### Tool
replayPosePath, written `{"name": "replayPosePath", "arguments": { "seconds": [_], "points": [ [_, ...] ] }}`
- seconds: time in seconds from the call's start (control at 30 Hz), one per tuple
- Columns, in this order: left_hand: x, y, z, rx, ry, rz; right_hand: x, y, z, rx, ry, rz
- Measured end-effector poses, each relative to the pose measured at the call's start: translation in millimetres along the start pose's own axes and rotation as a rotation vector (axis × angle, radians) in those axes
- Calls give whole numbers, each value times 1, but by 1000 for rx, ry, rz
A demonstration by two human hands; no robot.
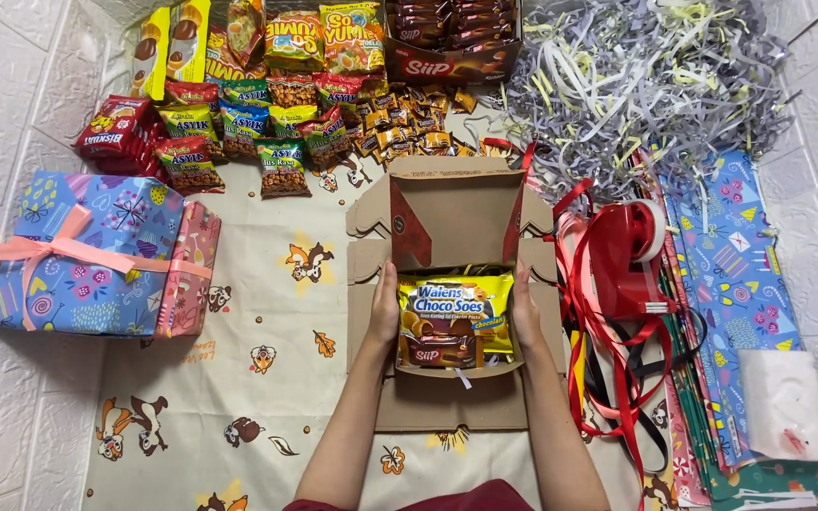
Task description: Packing various snack packets into a small cardboard gift box and closing it.
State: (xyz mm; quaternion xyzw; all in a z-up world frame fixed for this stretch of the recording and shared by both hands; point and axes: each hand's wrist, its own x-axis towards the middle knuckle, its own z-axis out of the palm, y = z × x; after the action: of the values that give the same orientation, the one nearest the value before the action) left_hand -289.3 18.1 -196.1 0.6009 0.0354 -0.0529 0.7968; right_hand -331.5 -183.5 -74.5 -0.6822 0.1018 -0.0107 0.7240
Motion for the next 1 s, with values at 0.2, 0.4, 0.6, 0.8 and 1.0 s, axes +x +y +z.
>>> {"name": "replayPosePath", "arguments": {
  "seconds": [0.2,0.4,0.6,0.8,1.0],
  "points": [
    [-20,97,32,13,46,45,6,-19,3,127,9,-89],
    [-23,135,40,-57,168,146,26,0,-18,161,47,-193],
    [-17,114,32,-49,264,76,34,19,-27,253,164,-124],
    [-20,109,30,80,231,67,32,18,-28,236,213,-85],
    [-18,101,26,66,225,116,30,21,-28,242,215,-115]
  ]
}}
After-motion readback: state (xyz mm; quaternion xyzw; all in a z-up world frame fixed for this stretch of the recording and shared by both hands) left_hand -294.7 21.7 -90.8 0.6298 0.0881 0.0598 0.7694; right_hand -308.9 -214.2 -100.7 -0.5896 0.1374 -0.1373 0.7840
